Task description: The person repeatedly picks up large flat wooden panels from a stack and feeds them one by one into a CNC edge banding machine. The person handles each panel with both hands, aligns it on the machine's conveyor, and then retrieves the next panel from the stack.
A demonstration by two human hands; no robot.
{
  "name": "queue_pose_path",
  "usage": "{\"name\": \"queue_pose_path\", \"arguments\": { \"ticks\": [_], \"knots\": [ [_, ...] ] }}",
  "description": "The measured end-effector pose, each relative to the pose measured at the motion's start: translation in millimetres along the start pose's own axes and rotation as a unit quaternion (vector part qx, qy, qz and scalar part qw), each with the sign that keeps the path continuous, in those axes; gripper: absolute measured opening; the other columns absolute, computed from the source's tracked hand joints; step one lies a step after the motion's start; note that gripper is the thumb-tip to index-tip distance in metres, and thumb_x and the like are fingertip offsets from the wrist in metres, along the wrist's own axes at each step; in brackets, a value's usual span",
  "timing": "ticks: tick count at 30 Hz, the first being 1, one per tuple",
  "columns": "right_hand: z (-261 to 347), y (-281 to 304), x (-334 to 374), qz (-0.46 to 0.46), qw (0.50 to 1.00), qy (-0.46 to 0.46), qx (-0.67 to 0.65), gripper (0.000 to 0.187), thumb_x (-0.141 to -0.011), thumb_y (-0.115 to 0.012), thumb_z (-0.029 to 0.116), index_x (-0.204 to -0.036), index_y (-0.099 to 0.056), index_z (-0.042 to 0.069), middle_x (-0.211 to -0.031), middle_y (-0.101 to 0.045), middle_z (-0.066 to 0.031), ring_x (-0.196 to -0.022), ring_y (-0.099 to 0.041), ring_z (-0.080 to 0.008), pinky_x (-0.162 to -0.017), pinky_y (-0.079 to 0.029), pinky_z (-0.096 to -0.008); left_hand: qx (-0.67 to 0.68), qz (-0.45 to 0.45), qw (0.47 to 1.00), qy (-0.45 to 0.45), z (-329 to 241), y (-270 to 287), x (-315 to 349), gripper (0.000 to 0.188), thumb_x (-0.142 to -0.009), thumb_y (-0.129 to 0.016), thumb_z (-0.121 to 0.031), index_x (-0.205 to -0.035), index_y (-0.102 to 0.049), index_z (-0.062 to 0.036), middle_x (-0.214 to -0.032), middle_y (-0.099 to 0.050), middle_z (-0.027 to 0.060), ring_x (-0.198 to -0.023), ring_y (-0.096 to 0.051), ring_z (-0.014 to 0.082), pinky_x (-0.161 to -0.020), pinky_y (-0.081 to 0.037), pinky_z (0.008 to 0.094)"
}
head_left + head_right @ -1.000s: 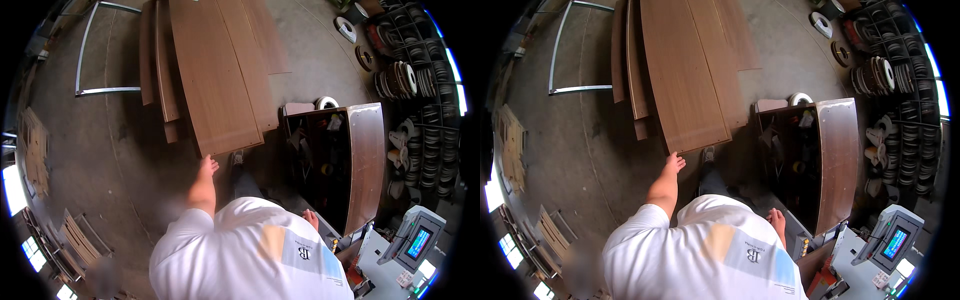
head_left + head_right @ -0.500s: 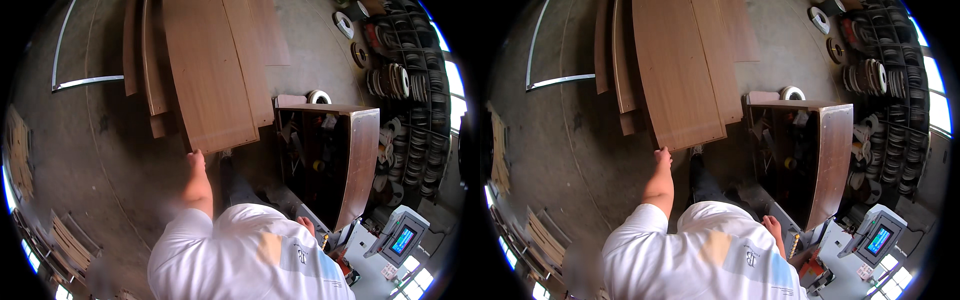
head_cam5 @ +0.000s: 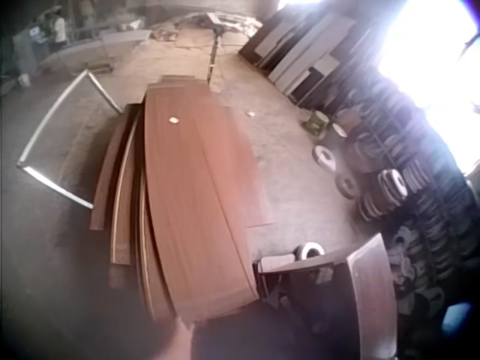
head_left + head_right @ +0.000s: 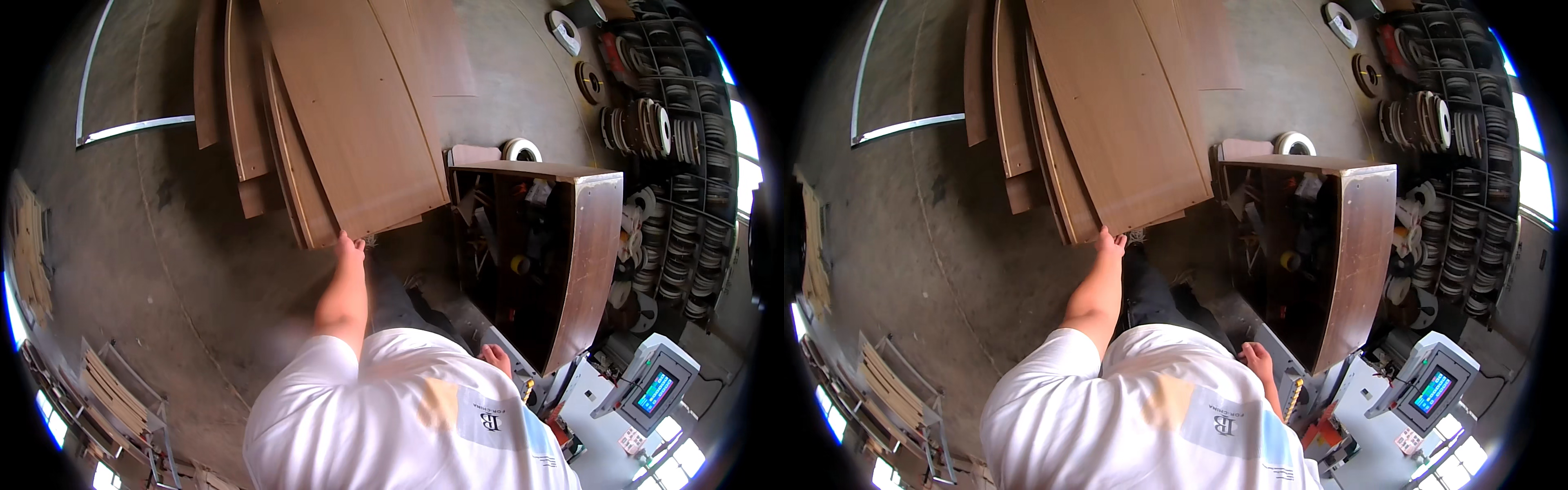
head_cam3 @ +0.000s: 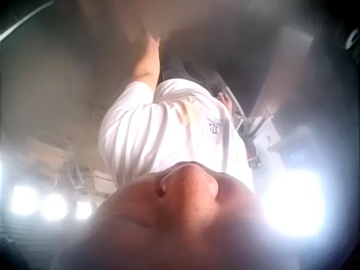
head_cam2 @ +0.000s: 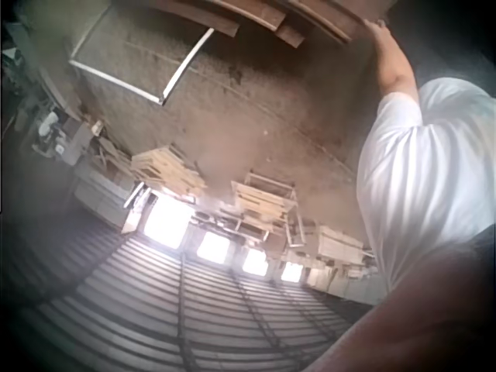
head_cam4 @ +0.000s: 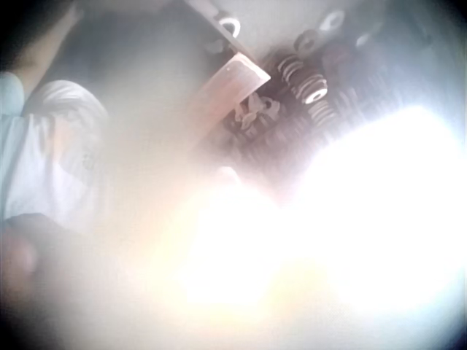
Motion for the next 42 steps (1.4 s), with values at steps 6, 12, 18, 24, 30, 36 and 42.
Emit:
{"name": "queue_pose_path", "arguments": {
  "ticks": [6,12,18,24,30,36,42],
  "knots": [
    [-11,0,2,-0.006,1.0,-0.016,0.015,0.028,-0.097,-0.064,0.029,-0.099,-0.069,0.002,-0.078,-0.066,-0.0012,-0.068,-0.059,-0.0084,-0.064,-0.048,-0.0242,-0.169,-0.039,0.979,-0.102,-18,-13,32,0.054,-0.094,-0.064,-0.019,-0.142,-0.041,-0.0089,-0.138,-0.051,0.0125,-0.121,-0.054,0.0277,-0.091,-0.051,0.0528],
    [7,-34,-42,0.078,0.996,-0.01,0.036,0.027,-0.098,-0.064,0.029,-0.095,-0.068,0.003,-0.078,-0.066,-0.0019,-0.069,-0.058,-0.0095,-0.063,-0.048,-0.0257,-0.313,0.001,0.933,-0.176,-20,2,51,0.034,-0.092,-0.064,-0.018,-0.123,-0.053,-0.0129,-0.107,-0.059,0.0021,-0.084,-0.059,0.0174,-0.074,-0.055,0.0429],
    [93,-136,-220,0.192,0.969,0.094,-0.127,0.022,-0.098,-0.062,0.029,-0.1,-0.066,0.007,-0.08,-0.064,0.0004,-0.071,-0.058,-0.0102,-0.065,-0.048,-0.0267,-0.609,0.059,0.718,-0.332,-68,20,7,0.046,-0.089,-0.07,-0.024,-0.13,-0.057,-0.0085,-0.099,-0.069,0.0079,-0.088,-0.065,0.0177,-0.072,-0.053,0.034],
    [207,-227,-350,0.105,0.938,-0.09,-0.317,0.073,-0.09,-0.06,0.065,-0.139,-0.048,0.011,-0.122,-0.055,-0.0085,-0.098,-0.054,-0.0214,-0.096,-0.042,-0.0413,-0.63,0.107,0.687,-0.345,-111,-7,31,0.073,-0.092,-0.071,-0.034,-0.148,-0.038,-0.001,-0.119,-0.067,0.0097,-0.111,-0.062,0.0207,-0.097,-0.049,0.0363],
    [223,-237,-348,0.139,0.908,-0.111,-0.38,0.051,-0.089,-0.066,0.059,-0.086,-0.046,0.013,-0.067,-0.034,0.0007,-0.056,-0.04,-0.0177,-0.059,-0.045,-0.0349,-0.556,0.087,0.725,-0.396,-100,-43,48,0.074,-0.09,-0.07,-0.042,-0.14,-0.043,0.0051,-0.108,-0.061,0.0128,-0.102,-0.06,0.0244,-0.092,-0.048,0.0392],
    [237,-212,-287,0.1,0.931,-0.086,-0.34,0.041,-0.096,-0.062,0.052,-0.086,-0.049,0.013,-0.063,-0.036,0.0018,-0.052,-0.042,-0.0146,-0.061,-0.051,-0.0352,-0.505,0.135,0.783,-0.337,-102,-24,83,0.054,-0.094,-0.069,-0.04,-0.124,-0.056,0.0028,-0.119,-0.065,0.0115,-0.113,-0.057,0.0193,-0.098,-0.044,0.0338],
    [255,-164,-207,0.147,0.886,-0.009,-0.44,0.036,-0.095,-0.065,0.049,-0.093,-0.054,0.015,-0.065,-0.036,0.0041,-0.055,-0.042,-0.0123,-0.062,-0.048,-0.0301,-0.421,0.299,0.828,-0.219,-108,-15,174,0.042,-0.096,-0.067,-0.039,-0.122,-0.062,-0.006,-0.117,-0.067,0.0051,-0.102,-0.066,0.016,-0.085,-0.054,0.0354]
  ]
}}
Point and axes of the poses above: each hand's wrist, its own x-axis away from the middle knuckle, its own y-axis out of the back of the hand, z = x × y, the point moved 6 cm from there along -x, towards the middle knuckle
